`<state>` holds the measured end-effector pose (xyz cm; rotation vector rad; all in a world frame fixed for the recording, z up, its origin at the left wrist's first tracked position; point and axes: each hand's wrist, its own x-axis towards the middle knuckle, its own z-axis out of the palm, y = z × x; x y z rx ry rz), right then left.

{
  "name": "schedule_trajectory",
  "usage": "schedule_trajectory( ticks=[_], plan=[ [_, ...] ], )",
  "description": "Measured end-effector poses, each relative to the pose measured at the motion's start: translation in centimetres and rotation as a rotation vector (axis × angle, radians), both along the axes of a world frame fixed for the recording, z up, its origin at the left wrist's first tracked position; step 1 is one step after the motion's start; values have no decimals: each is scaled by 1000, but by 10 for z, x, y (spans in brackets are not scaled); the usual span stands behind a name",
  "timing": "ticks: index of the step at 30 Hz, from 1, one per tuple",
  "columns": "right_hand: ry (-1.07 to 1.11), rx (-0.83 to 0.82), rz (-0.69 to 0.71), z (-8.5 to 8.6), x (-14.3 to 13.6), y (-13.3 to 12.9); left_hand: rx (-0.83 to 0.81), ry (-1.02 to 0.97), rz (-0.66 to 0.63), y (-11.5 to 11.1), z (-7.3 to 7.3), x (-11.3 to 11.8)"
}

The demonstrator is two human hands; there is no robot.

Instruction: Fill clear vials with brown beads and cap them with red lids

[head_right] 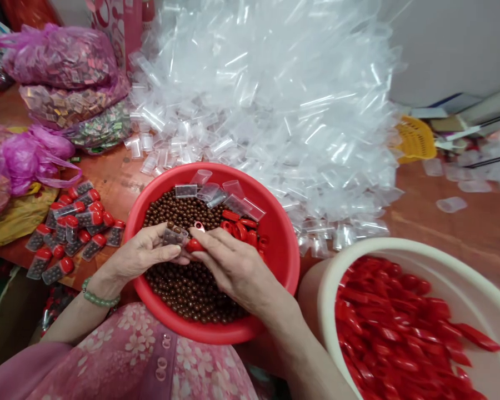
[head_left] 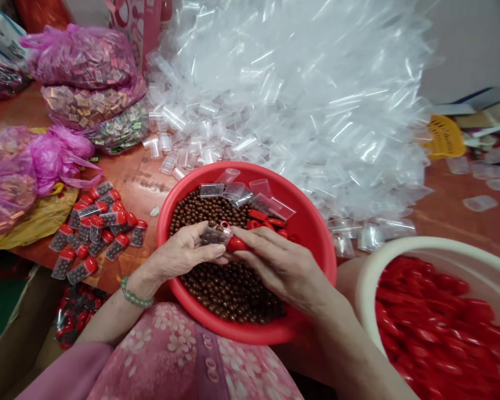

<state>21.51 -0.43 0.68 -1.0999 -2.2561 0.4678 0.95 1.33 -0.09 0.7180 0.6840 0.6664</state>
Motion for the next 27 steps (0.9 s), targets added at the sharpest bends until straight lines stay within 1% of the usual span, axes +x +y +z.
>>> schedule_trajectory(
  ticks=[3, 4, 6, 9, 13, 18, 22, 25, 27],
  plan=[
    [239, -173, -191, 6, 2, 5, 21, 1, -65, 1, 0, -2],
    [305, -217, -221, 7, 2, 8, 35, -4, -97, 2, -1, -3],
    [367, -242, -200, 10, -2, 12, 62, -26, -140, 2, -3, -4],
    [329, -198, -120, 14, -9, 18, 87, -77, -157, 1, -7, -6],
    [356, -196, -68, 14, -16, 22, 66, -138, -197, 1, -9, -7],
    [300, -157, -59, 15, -10, 25, 10, -180, -205, 3, -7, -8],
    [225, -59, -87, 18, -6, 26, -37, -209, -234, 4, -6, -9],
    [272, -37, -103, 18, -10, 24, -51, -219, -244, 4, -7, -9],
    [304, -49, -75, 18, -13, 23, -47, -214, -248, 4, -7, -9]
  ],
)
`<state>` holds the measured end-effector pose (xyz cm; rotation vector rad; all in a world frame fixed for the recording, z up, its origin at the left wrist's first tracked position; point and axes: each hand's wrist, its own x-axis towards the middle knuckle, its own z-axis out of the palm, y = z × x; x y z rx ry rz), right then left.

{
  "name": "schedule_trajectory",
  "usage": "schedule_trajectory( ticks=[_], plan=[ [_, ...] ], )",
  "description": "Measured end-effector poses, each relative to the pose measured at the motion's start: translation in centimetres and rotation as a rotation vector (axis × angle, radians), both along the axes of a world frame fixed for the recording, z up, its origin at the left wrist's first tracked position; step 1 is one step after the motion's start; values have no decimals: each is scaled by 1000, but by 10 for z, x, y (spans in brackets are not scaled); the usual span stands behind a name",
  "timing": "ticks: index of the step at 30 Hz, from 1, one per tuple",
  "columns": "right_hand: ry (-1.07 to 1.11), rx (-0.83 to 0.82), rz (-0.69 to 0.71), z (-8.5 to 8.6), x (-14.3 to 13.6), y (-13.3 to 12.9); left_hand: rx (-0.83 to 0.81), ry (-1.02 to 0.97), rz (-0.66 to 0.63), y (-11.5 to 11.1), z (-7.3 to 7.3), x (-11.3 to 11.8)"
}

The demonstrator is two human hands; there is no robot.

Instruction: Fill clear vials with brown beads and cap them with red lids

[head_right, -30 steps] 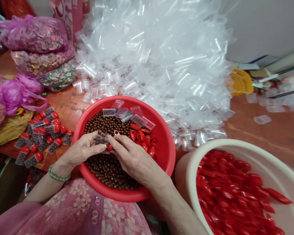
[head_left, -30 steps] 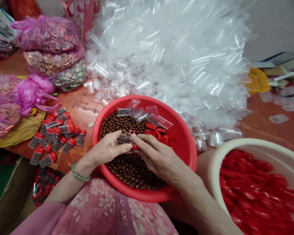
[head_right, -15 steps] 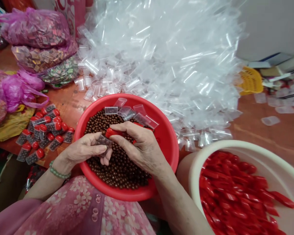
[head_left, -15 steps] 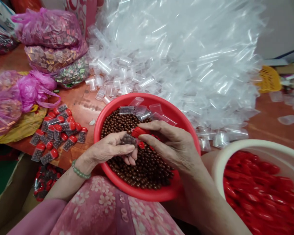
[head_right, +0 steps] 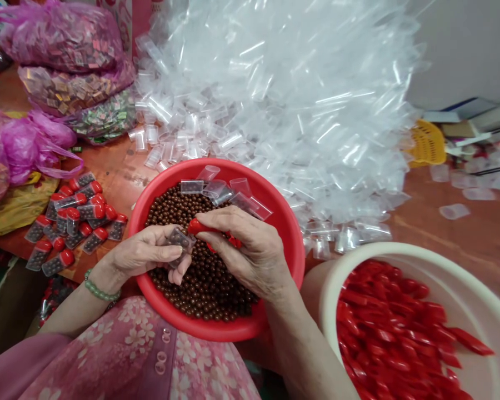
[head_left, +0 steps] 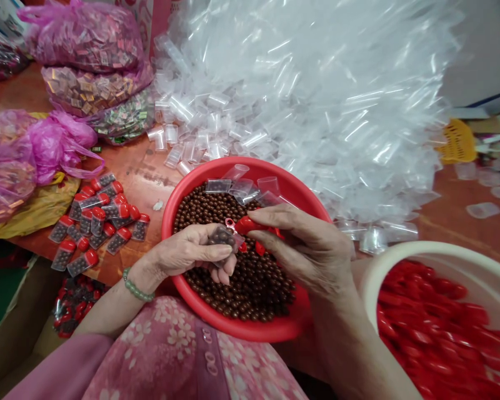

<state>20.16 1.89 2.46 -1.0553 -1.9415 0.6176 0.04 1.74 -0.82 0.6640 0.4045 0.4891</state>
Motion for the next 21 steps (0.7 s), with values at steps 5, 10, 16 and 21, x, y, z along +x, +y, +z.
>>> schedule_trajectory(
  ticks=[5, 10, 16, 21],
  plan=[
    [-30, -37, 111, -2, 0, 4, -8, -17, -5, -1, -2, -1],
    [27, -64, -6, -4, 4, 2, -25, -49, 13, -2, -4, 0],
    [137, -162, -275, -4, -13, -14, 57, 68, 131, -3, -1, 4],
    [152, -182, -294, -7, -28, -19, 148, 181, 152, -5, 2, 8]
  ],
)
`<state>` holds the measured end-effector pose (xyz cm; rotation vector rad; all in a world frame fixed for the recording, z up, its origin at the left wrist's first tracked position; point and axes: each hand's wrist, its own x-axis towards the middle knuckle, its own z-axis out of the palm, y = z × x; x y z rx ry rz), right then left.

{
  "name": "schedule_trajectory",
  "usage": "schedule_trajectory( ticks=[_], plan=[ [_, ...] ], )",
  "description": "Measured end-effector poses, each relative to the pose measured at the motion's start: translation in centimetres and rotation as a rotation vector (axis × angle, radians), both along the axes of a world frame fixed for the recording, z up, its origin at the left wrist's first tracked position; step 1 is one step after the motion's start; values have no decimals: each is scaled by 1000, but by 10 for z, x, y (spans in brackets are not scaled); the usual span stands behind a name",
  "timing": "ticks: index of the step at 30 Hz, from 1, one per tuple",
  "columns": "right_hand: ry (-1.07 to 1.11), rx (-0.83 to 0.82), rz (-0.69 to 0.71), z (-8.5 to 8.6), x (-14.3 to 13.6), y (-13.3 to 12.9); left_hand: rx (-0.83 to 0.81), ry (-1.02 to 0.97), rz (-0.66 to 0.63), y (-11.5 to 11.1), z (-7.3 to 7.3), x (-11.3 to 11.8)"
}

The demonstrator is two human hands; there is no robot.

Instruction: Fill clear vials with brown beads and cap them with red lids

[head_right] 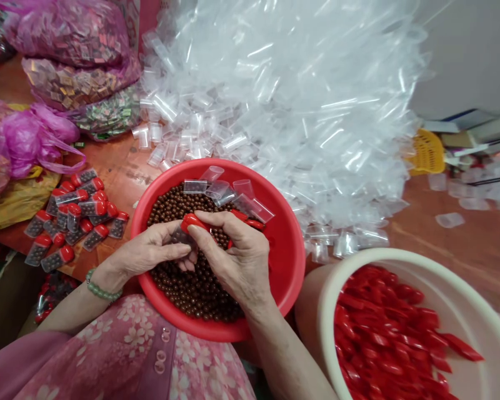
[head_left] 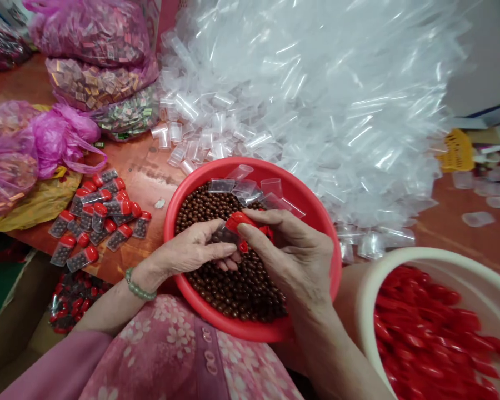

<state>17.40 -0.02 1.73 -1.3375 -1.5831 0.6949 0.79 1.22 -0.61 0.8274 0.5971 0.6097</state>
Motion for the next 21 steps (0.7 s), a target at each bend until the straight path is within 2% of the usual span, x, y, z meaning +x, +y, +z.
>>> schedule_trajectory(
  ticks=[4, 12, 15, 21],
  plan=[
    [20, -35, -13, -6, -2, -1, 87, 111, 79, -2, 2, 4],
    [128, -85, -17, -13, 0, 2, 153, 193, 88, -2, 2, 4],
    [119, -98, -4, -15, 0, 1, 206, 239, 62, -2, 2, 4],
    [-5, -35, -9, -20, 2, -1, 173, 265, 53, -2, 3, 4]
  ],
)
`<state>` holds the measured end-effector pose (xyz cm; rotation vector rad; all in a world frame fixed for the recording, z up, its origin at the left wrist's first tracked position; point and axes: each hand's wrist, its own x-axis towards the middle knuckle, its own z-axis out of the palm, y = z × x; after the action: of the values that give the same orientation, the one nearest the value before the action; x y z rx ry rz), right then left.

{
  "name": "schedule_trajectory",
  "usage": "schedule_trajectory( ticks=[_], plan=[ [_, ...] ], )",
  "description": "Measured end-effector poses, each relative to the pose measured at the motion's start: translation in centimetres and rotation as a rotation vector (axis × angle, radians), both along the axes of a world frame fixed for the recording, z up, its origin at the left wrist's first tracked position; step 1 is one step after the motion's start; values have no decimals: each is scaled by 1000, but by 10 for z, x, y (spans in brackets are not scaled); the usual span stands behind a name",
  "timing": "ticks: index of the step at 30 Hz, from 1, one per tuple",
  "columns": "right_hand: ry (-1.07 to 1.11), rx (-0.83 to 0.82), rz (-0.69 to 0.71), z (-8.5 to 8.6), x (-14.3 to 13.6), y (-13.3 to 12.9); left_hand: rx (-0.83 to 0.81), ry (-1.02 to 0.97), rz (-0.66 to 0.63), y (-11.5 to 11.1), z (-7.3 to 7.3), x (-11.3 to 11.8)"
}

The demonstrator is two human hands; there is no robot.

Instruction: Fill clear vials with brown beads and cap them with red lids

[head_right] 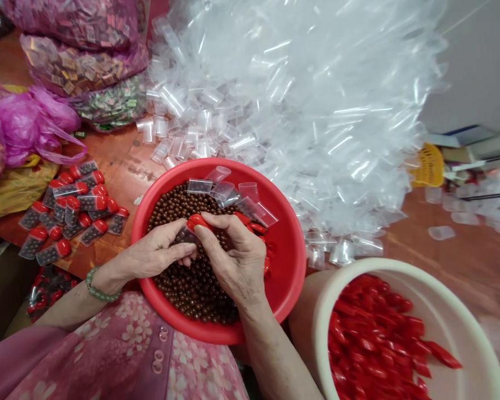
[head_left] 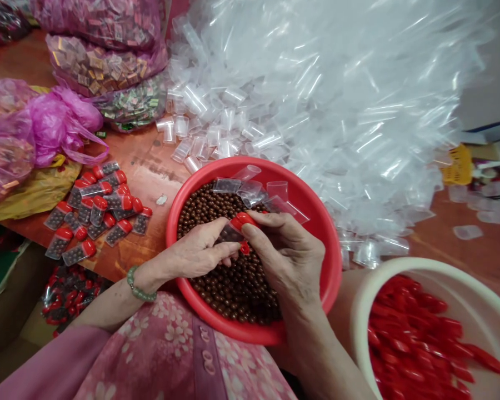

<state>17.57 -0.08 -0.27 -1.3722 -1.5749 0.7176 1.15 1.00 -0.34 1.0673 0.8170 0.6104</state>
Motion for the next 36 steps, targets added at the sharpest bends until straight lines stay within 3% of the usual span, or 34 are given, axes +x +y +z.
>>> schedule_trajectory(
  ticks=[6, 13, 19, 27, 32, 36],
  plan=[
    [-443, 334, 227, 1, 4, 2, 33, -92, 26, 2, -6, -1],
    [-734, 436, 244, -1, -8, 4, -70, -251, 60, 4, -11, 1],
    [-785, 597, 227, -3, -7, 7, -95, -316, 40, 2, -12, 1],
    [-804, 684, 201, -3, -7, 8, -139, -338, 28, 2, -11, -1],
    [-802, 673, 193, -2, -12, 6, -219, -357, 81, 2, -8, 0],
    [-827, 699, 224, -3, -16, 2, -288, -262, 166, -1, -12, 5]
  ],
)
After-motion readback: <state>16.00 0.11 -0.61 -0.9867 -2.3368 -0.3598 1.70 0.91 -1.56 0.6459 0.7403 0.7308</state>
